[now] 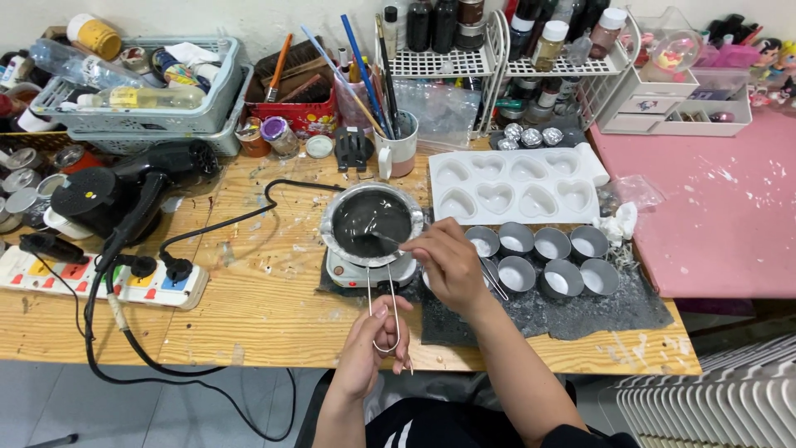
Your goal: The person stirs a dark liquid in a pot on a burner and uses a spoon to transfer it into small metal cups. They then fill the cavities of a heart-shaped mold with the liquid and arrange the items on the workspace.
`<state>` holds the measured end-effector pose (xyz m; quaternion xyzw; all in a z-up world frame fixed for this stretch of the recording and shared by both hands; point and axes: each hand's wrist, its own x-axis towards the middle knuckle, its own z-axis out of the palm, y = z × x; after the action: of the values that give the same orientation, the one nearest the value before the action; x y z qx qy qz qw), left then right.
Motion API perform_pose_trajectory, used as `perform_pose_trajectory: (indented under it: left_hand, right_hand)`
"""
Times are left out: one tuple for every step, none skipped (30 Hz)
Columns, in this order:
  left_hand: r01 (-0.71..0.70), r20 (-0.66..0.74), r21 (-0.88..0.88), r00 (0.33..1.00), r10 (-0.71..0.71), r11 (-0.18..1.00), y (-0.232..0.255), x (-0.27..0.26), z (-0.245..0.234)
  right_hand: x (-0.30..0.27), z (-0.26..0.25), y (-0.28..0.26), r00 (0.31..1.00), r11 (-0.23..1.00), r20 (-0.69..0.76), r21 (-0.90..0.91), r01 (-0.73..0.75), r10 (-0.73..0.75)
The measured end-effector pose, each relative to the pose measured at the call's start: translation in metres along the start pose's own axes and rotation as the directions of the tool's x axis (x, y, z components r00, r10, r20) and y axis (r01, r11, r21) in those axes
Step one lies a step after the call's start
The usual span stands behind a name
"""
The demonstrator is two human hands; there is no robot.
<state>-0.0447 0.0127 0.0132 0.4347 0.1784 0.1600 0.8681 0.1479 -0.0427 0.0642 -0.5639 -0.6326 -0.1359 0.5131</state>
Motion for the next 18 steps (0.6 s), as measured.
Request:
perform_pose_trajectory:
  left_hand:
    - [-0.004, -0.002, -0.002, 1.0, 0.004, 1.0, 0.0, 0.0, 0.0]
    - [-0.009, -0.005, 0.002, 1.0, 0.009, 1.0, 0.0, 0.0, -0.001]
    - [-0.014, -0.009, 0.007, 1.0, 0.014, 1.0, 0.0, 0.0, -0.001]
    - [-0.017, -0.012, 0.005, 1.0, 0.017, 1.0, 0.0, 0.0, -0.001]
    - [-0.011, -0.004, -0.002, 1.0, 0.011, 1.0, 0.0, -0.001, -0.002]
    - [-0.005, 0.004, -0.008, 1.0, 0.005, 1.0, 0.0, -0.001, -0.002]
    - [-0.008, 0.002, -0.009, 1.0, 0.008, 1.0, 0.001, -0.001, -0.001]
    - [-0.008, 0.012, -0.009, 1.0, 0.008, 1.0, 0.001, 0.0, -0.001]
    - [-0.009, 0.022, -0.009, 1.0, 0.009, 1.0, 0.002, 0.0, 0.0]
    - [-0.011, 0.021, -0.01, 1.0, 0.011, 1.0, 0.002, 0.0, 0.001]
    - [-0.011, 0.036, -0.001, 0.999, 0.011, 1.0, 0.002, 0.0, 0.001]
    - [-0.01, 0.051, 0.007, 0.999, 0.01, 1.0, 0.002, 0.0, 0.001]
    - [-0.012, 0.048, 0.006, 0.999, 0.011, 1.0, 0.001, 0.0, 0.001]
    - [-0.012, 0.054, 0.009, 0.998, 0.012, 1.0, 0.001, 0.0, 0.0]
    - [-0.013, 0.06, 0.012, 0.998, 0.012, 1.0, 0.0, 0.001, 0.0]
    - [-0.014, 0.058, 0.01, 0.998, 0.013, 1.0, 0.001, 0.0, 0.0]
    - [-0.008, 0.055, 0.013, 0.998, 0.007, 1.0, 0.002, -0.001, 0.001]
    - [-0.003, 0.053, 0.016, 0.999, 0.002, 1.0, 0.003, -0.001, 0.002]
  right_hand:
    - [-0.007, 0.001, 0.01, 1.0, 1.0, 0.003, 0.002, 0.003, -0.003]
    - [-0.015, 0.003, 0.019, 1.0, 1.0, -0.03, -0.016, -0.006, 0.006]
    - [-0.022, 0.005, 0.028, 0.998, 0.999, -0.062, -0.033, -0.017, 0.015]
    - [-0.015, 0.002, 0.021, 0.998, 0.999, -0.059, -0.03, -0.014, 0.013]
    - [-0.009, -0.002, 0.014, 0.997, 0.994, -0.07, -0.102, -0.036, 0.029]
    - [-0.002, -0.006, 0.007, 0.996, 0.983, -0.082, -0.174, -0.057, 0.043]
    - [0.002, -0.005, 0.005, 0.996, 0.984, -0.08, -0.172, -0.054, 0.041]
    - [0.006, -0.005, 0.003, 0.998, 0.982, -0.068, -0.189, -0.032, 0.019]
    - [0.01, -0.004, 0.001, 0.998, 0.979, -0.055, -0.205, -0.01, -0.002]
    - [0.011, -0.003, -0.001, 0.999, 0.979, -0.054, -0.204, -0.008, -0.003]
    - [0.011, -0.001, -0.002, 1.0, 0.986, -0.03, -0.169, -0.004, -0.001]
    - [0.011, 0.001, -0.004, 1.0, 0.991, -0.005, -0.134, -0.001, 0.001]
    - [0.009, 0.0, -0.003, 1.0, 0.991, -0.004, -0.132, 0.0, 0.0]
    - [0.007, 0.0, -0.002, 1.0, 0.996, -0.003, -0.088, -0.031, 0.031]
    - [0.005, -0.001, -0.001, 0.998, 0.997, 0.0, -0.045, -0.061, 0.061]
    - [0.003, -0.003, 0.0, 0.998, 0.997, 0.002, -0.043, -0.061, 0.061]
    - [0.001, -0.005, 0.002, 0.997, 0.996, -0.02, -0.061, -0.07, 0.069]
    - [0.0, -0.008, 0.003, 0.996, 0.994, -0.041, -0.079, -0.08, 0.077]
